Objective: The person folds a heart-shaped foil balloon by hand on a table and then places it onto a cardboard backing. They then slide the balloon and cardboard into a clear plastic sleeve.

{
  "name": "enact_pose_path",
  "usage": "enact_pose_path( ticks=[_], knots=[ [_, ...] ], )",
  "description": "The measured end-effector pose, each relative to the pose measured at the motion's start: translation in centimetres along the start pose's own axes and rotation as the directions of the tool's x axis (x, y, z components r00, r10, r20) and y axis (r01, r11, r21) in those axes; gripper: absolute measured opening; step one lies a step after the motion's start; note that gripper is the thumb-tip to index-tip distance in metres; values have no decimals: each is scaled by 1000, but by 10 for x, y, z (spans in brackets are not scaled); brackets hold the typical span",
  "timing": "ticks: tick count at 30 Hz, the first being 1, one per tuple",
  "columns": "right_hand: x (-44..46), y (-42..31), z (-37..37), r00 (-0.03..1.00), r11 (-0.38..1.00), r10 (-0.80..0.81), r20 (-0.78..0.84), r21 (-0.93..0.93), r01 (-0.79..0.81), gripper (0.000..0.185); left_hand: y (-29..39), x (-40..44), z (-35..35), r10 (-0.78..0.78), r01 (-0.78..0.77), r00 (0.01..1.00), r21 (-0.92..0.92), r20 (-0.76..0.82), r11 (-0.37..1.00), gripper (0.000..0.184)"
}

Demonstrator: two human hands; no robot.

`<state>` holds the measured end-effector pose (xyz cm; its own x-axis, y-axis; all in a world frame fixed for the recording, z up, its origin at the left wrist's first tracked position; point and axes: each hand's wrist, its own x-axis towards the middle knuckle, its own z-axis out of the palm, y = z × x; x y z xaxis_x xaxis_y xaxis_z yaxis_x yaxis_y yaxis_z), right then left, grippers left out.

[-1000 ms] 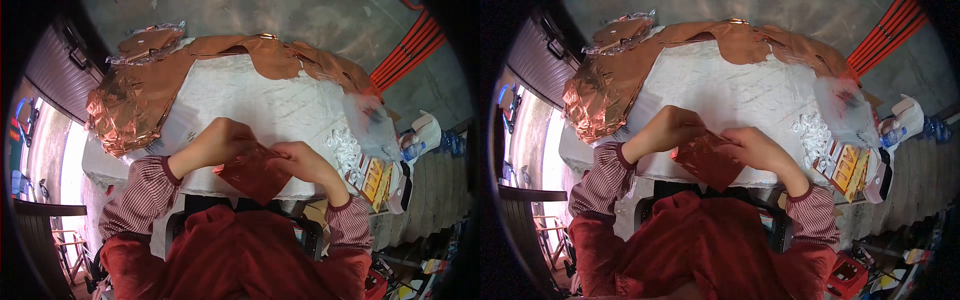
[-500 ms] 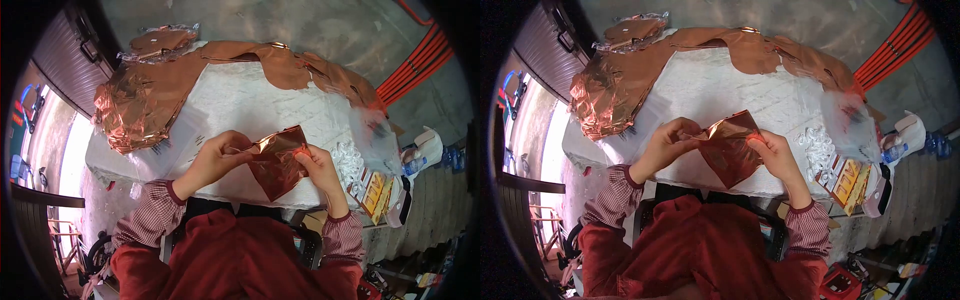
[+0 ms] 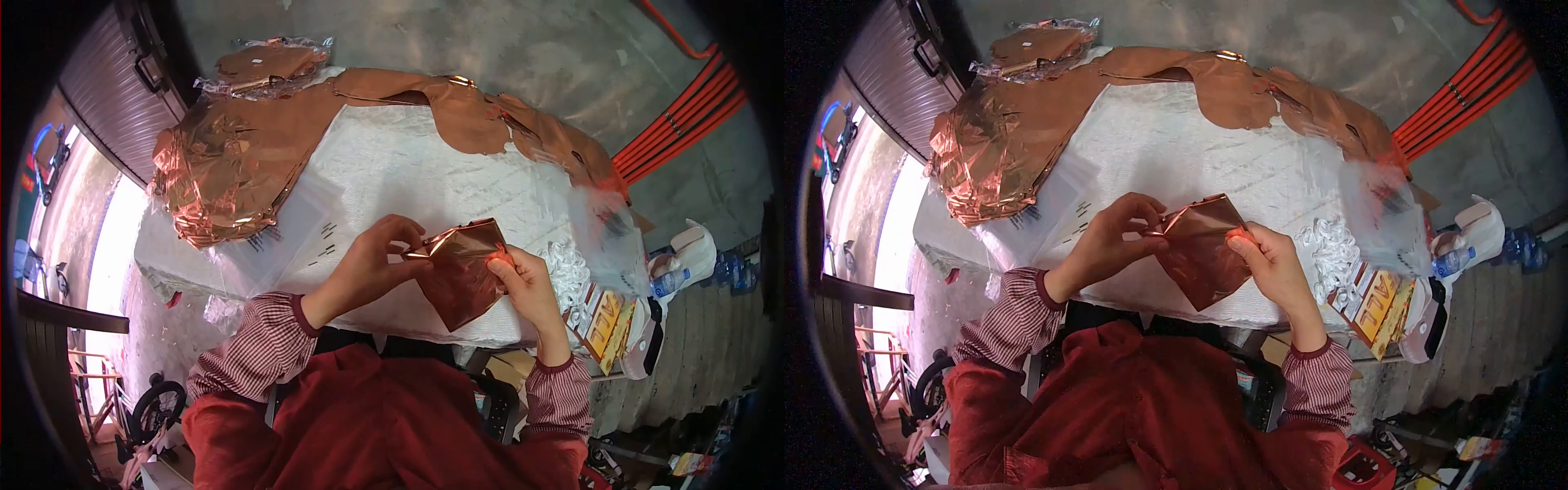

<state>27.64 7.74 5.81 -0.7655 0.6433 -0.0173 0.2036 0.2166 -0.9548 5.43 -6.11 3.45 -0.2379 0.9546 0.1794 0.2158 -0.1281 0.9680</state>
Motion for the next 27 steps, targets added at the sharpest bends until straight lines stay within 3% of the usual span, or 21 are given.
enact_pose_path(
  ticks=[5,8,10,14,16,20,23,25,27],
  knots=[
    [3,2,1,1000,1000,-3,1,5,3,19,0,-2,5,-17,17,1000,-56,-2,998,30],
    [4,0,2,1000,1000,6,16,-26,-6,19,-3,-3,9,36,-36,999,18,10,999,24],
    [6,3,3,1000,992,20,-8,124,-19,18,-14,-5,15,12,-39,994,-257,-107,966,18],
    [5,11,-3,998,992,62,5,111,-62,18,-16,-7,14,-116,77,991,-422,-66,903,16],
    [3,7,-1,996,997,58,74,40,-61,19,-7,-4,9,54,-55,998,-22,-42,998,16],
    [1,-3,3,989,995,95,112,1,-95,20,-2,3,9,64,-65,998,-32,-16,997,16],
    [1,0,4,997,998,59,45,13,-60,20,1,1,7,-8,8,1000,-40,-4,999,16],
    [-4,-4,5,989,988,137,53,68,-140,20,0,-5,4,-18,18,1000,-13,-21,1000,16],
    [-6,-5,5,990,988,133,49,75,-136,20,-2,-6,2,36,-36,999,-10,3,999,16]
  ],
)
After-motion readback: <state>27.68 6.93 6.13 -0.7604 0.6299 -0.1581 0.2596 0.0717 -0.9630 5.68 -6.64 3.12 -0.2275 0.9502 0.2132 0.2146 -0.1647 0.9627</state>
